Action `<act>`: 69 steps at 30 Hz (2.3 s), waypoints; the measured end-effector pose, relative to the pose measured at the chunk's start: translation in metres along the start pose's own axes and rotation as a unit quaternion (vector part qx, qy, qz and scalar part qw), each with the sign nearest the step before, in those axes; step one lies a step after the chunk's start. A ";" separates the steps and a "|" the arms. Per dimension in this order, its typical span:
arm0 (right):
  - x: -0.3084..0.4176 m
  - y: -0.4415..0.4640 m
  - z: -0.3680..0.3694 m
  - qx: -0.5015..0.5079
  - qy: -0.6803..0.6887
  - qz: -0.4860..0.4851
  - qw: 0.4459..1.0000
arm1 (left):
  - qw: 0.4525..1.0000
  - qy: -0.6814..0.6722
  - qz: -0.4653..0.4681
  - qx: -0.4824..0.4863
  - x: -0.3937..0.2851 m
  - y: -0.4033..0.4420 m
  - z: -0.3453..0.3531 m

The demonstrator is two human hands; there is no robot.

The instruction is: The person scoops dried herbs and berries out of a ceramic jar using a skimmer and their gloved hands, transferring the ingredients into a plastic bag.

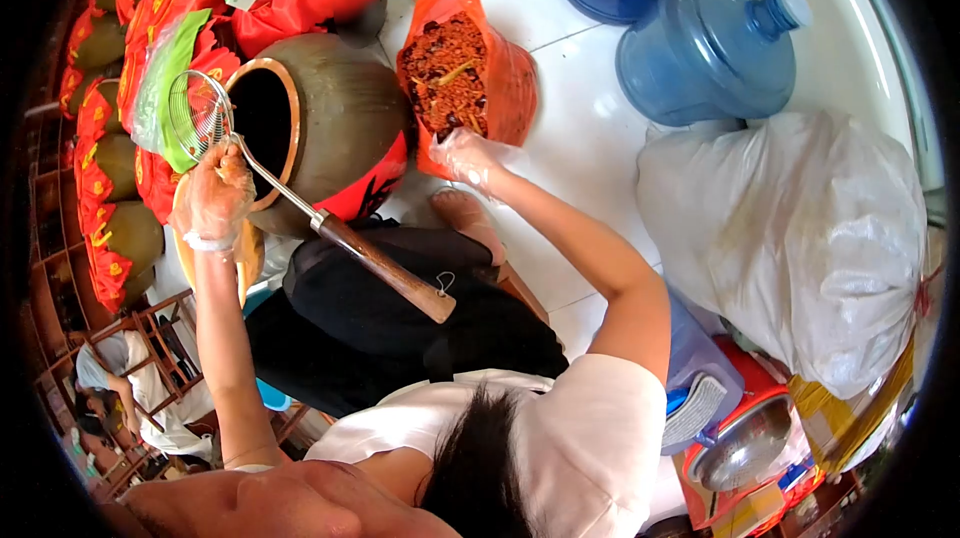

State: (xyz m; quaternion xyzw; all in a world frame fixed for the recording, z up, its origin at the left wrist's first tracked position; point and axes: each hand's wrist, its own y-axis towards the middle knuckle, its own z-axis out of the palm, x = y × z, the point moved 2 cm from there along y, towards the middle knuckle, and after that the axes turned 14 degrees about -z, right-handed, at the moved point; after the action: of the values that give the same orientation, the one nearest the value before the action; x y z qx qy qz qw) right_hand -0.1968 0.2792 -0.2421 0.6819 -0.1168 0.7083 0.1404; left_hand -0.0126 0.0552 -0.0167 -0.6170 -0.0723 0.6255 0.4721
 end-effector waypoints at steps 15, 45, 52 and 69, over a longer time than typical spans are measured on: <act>0.001 0.017 0.021 -0.136 0.183 -0.005 0.974 | 0.978 -0.192 -0.083 -0.003 -0.006 0.024 -0.011; 0.239 0.069 -0.044 0.079 -0.029 0.002 0.996 | 0.968 -0.185 -0.042 0.162 -0.020 0.098 -0.062; 0.285 0.069 0.014 0.285 -0.440 -0.264 0.810 | 0.881 -0.350 -0.087 0.306 0.011 0.098 -0.043; 0.335 0.100 0.089 0.273 -0.722 -0.085 0.630 | 0.956 -0.234 -0.045 0.169 -0.013 0.032 -0.086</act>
State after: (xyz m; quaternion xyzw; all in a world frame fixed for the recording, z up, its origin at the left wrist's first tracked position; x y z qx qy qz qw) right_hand -0.1596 0.1672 0.0993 0.9892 0.0762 -0.0267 -0.1223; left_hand 0.0411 -0.0129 -0.0489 -0.3606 -0.1016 0.7337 0.5669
